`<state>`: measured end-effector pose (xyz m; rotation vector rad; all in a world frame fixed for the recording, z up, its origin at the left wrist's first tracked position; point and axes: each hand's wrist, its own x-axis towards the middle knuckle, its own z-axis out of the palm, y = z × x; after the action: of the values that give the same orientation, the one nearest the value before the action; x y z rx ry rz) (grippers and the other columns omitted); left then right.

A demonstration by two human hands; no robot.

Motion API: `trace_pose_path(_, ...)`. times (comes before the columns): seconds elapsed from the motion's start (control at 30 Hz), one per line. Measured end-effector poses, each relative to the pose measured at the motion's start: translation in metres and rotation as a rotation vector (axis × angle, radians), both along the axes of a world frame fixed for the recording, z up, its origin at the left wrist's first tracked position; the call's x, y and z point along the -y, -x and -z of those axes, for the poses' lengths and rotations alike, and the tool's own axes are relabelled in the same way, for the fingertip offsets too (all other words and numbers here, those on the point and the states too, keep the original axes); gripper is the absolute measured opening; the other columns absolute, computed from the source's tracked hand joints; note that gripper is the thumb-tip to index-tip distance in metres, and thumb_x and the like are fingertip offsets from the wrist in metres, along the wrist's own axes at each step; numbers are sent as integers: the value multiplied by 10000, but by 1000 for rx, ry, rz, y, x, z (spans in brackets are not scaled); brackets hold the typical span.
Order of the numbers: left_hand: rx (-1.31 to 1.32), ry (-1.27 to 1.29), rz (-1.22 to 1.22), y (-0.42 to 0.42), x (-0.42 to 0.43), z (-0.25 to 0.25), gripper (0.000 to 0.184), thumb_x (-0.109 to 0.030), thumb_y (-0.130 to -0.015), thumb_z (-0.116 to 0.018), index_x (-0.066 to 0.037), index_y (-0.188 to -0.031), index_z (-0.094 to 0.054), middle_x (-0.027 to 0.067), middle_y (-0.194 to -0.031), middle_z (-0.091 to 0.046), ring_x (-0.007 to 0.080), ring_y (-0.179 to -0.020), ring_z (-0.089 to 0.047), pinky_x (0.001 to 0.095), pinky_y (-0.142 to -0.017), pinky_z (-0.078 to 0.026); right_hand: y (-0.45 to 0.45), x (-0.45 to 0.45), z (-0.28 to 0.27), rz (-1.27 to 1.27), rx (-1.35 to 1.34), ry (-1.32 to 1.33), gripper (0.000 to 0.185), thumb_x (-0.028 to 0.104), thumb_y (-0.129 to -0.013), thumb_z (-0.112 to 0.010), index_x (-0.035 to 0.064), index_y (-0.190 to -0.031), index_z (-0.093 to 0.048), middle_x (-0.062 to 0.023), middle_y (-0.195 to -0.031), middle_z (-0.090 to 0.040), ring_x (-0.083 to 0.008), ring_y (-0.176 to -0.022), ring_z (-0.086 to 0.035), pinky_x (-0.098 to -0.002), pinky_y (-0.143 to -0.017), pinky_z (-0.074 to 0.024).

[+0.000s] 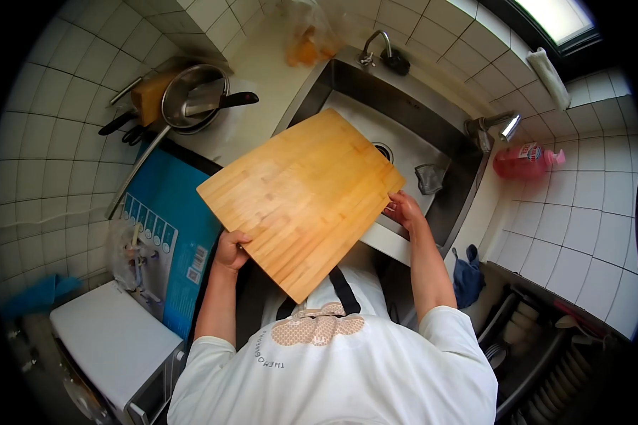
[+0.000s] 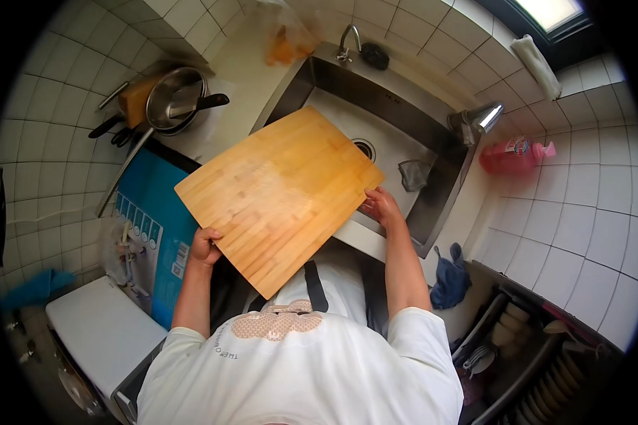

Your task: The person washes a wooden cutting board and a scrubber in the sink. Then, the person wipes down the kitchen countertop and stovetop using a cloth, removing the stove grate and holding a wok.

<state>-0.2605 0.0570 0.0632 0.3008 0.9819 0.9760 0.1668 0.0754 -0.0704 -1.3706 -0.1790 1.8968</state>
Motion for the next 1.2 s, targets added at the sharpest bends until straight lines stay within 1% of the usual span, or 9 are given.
trace_pose_path(0.1,13,7,12,4,3,7,637,-3,-597,-518,39,-1223,-407,161,-1158,-526,304,-1060,-527,391,-909,-442,2,-6,-19,6,247,-50,510,211,-800,-605,70,-1239,-386,-66,-1067,-550,-190,-954,-546,-346,-819,-440)
trace_pose_path(0.23,35,14,-5,3,6,11,658,-10,-590,-515,42,-1236,-399,164,-1173,-521,309,-1080,-515,396,-922,-432,-16,-29,1,64,396,5,498,242,-834,-569,89,-1267,-375,-17,-1078,-529,-150,-963,-515,-371,-837,-414)
trace_pose_path(0.3,34,34,-4,7,8,17,658,-19,-592,-518,38,-1237,-400,160,-1176,-522,306,-1081,-518,401,-933,-426,-21,-42,4,28,646,-8,436,271,-859,-538,79,-1233,-421,-15,-1025,-548,-140,-916,-522,-344,-813,-432)
trace_pose_path(0.5,23,82,-20,9,16,31,629,-29,-626,-524,43,-1239,-399,155,-1183,-523,297,-1087,-518,397,-946,-416,-16,-45,24,19,663,-89,338,267,-884,-460,13,-1086,-555,-61,-918,-601,-145,-785,-575,-266,-644,-475)
trace_pose_path(0.6,11,86,-27,10,16,34,614,-28,-642,-527,44,-1238,-401,155,-1186,-522,296,-1088,-517,394,-944,-415,-18,-41,35,17,727,-132,333,261,-882,-453,4,-1063,-563,-82,-911,-607,-155,-807,-571,-274,-669,-459)
trace_pose_path(0.73,31,71,-24,5,15,34,599,-30,-648,-528,40,-1231,-411,155,-1189,-521,294,-1085,-520,393,-944,-414,-23,-38,53,-54,878,-208,326,299,-915,-439,38,-1086,-532,-16,-857,-572,-104,-720,-525,-249,-605,-438)
trace_pose_path(0.83,34,73,-34,0,15,31,596,-32,-651,-529,39,-1231,-411,154,-1187,-523,289,-1083,-523,390,-947,-412,-25,-33,54,-40,982,-308,329,291,-916,-433,25,-1085,-527,-24,-863,-567,-114,-752,-511,-247,-644,-421)
trace_pose_path(1.03,34,134,-38,0,20,43,535,-95,-716,-564,30,-1218,-428,147,-1159,-541,279,-1063,-534,386,-934,-421,-19,-29,50,37,916,-219,341,273,-911,-424,9,-1105,-519,-66,-961,-581,-143,-847,-523,-262,-737,-415)
trace_pose_path(1.2,30,142,-97,-9,22,42,515,-131,-743,-578,26,-1211,-434,141,-1147,-548,269,-1050,-539,380,-928,-421,-14,-31,46,38,1102,-139,360,283,-889,-442,2,-1099,-522,-118,-1011,-587,-204,-939,-541,-302,-818,-411)
